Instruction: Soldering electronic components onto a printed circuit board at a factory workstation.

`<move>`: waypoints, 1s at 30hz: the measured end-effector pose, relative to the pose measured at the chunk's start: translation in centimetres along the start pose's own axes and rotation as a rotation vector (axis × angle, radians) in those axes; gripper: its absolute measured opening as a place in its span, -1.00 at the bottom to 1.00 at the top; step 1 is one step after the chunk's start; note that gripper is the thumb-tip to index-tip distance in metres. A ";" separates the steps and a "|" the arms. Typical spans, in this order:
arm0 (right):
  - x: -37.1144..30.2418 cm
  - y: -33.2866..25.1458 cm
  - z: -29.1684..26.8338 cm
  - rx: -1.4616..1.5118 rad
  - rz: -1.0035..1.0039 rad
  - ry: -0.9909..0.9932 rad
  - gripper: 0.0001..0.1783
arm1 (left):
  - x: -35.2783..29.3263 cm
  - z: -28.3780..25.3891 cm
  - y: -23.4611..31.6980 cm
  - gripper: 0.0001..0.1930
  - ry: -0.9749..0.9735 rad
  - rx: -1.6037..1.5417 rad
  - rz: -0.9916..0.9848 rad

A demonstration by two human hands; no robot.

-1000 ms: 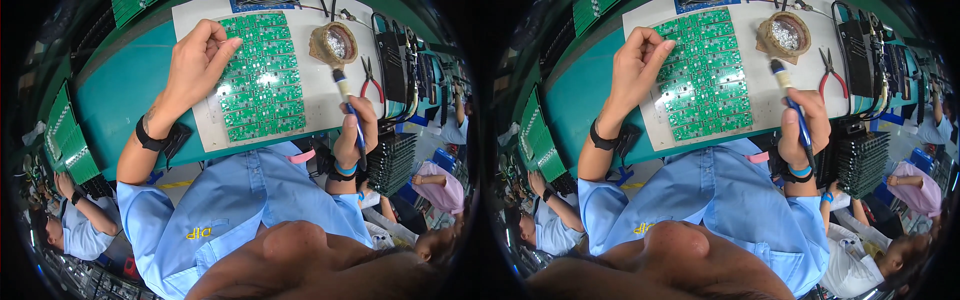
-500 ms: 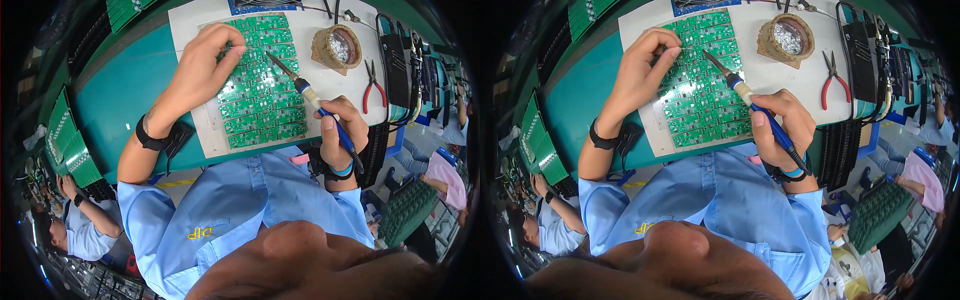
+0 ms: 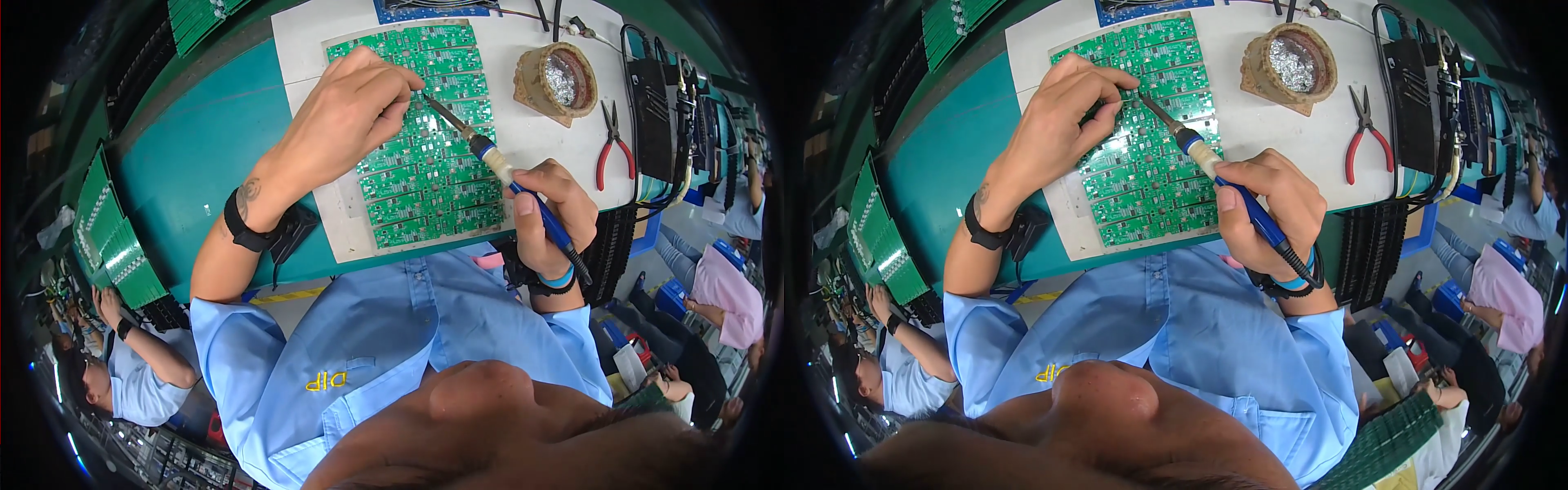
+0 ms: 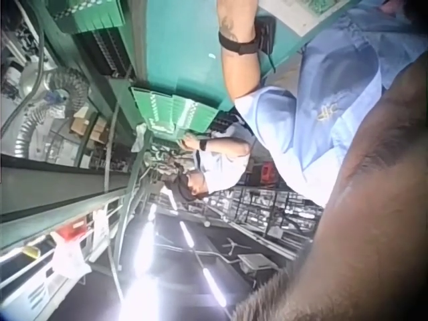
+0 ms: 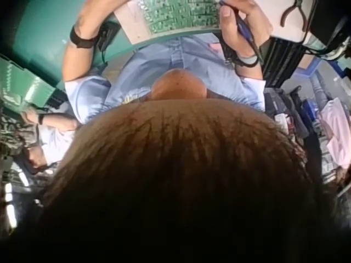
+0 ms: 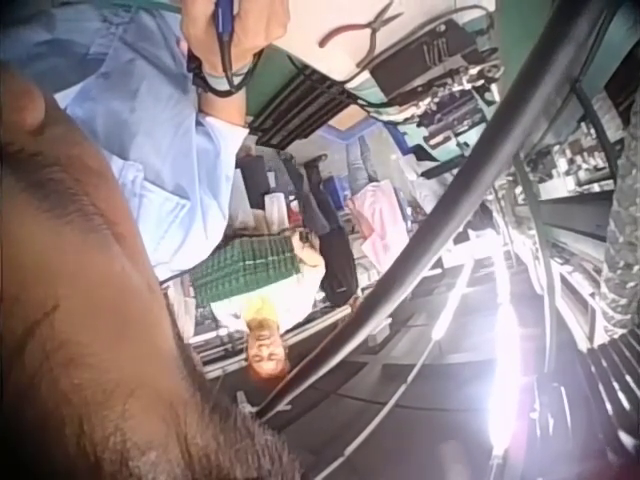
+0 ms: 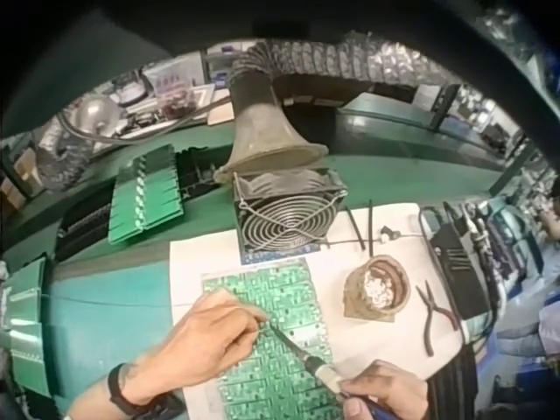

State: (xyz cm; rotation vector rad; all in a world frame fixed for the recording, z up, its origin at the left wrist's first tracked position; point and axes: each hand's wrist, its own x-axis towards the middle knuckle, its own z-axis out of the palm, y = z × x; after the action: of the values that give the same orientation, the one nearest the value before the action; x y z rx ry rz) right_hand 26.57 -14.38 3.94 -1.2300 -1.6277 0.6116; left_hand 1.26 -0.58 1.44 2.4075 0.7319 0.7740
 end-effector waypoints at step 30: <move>0.4 -0.1 0.3 -0.045 -0.059 -0.032 -0.79 | 0.0 0.5 -0.1 -0.85 0.022 0.005 0.027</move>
State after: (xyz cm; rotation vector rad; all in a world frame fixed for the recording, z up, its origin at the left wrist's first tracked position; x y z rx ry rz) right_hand 26.25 -14.00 4.01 -1.2050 -1.7070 0.5633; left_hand 1.54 -0.67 0.97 2.4218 0.7124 0.8115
